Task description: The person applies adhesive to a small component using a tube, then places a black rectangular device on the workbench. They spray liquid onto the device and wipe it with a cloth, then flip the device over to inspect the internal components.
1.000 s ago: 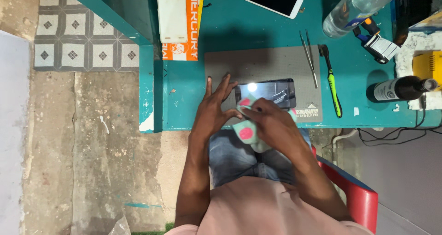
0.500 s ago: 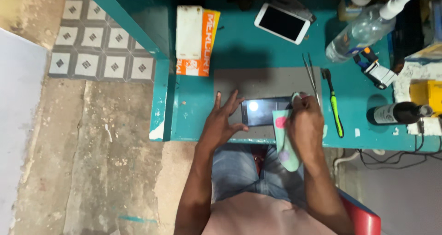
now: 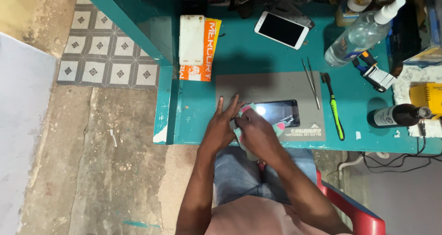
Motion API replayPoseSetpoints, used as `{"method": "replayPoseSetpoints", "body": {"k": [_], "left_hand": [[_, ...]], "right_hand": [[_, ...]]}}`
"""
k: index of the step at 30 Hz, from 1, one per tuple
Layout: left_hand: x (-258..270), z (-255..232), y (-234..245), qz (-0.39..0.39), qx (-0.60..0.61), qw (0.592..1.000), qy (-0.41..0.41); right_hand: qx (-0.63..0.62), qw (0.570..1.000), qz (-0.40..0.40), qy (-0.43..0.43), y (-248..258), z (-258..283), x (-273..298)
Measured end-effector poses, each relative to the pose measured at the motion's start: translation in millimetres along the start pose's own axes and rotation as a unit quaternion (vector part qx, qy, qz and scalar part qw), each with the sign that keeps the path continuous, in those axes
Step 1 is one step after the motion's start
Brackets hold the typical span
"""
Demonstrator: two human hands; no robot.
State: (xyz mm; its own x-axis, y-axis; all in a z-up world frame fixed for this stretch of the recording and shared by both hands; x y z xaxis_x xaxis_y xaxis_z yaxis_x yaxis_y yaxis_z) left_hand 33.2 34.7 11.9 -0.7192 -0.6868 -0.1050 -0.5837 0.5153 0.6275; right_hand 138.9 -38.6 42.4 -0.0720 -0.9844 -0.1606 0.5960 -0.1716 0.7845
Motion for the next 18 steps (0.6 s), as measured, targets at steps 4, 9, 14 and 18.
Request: {"method": "replayPoseSetpoints", "body": {"k": [4, 9, 14, 18], "left_hand": [[-2, -6, 1, -0.010, 0.034, 0.999, 0.001], [-2, -8, 2, -0.013, 0.043, 0.999, 0.003], [-2, -5, 0, -0.021, 0.037, 0.999, 0.026], [-3, -3, -2, -0.026, 0.031, 0.998, 0.055]], "right_hand": [[-0.077, 0.996, 0.053, -0.008, 22, -20, 12], [-0.140, 0.986, 0.013, -0.085, 76, -63, 55], [-0.104, 0.949, -0.218, -0.204, 142, -94, 89], [-0.028, 0.939, -0.270, -0.211, 156, -102, 80]]}}
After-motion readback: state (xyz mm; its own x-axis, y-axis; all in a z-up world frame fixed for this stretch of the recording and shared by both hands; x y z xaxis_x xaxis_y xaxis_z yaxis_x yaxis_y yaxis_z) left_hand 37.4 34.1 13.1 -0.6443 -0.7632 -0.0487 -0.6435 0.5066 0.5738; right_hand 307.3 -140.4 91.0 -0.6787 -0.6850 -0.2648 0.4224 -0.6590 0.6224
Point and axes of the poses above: each hand's wrist, its own x-axis away from the middle knuckle, its own y-axis out of the back of the hand, z = x × y, the point moved 5 cm from there along -x, towards the middle knuckle
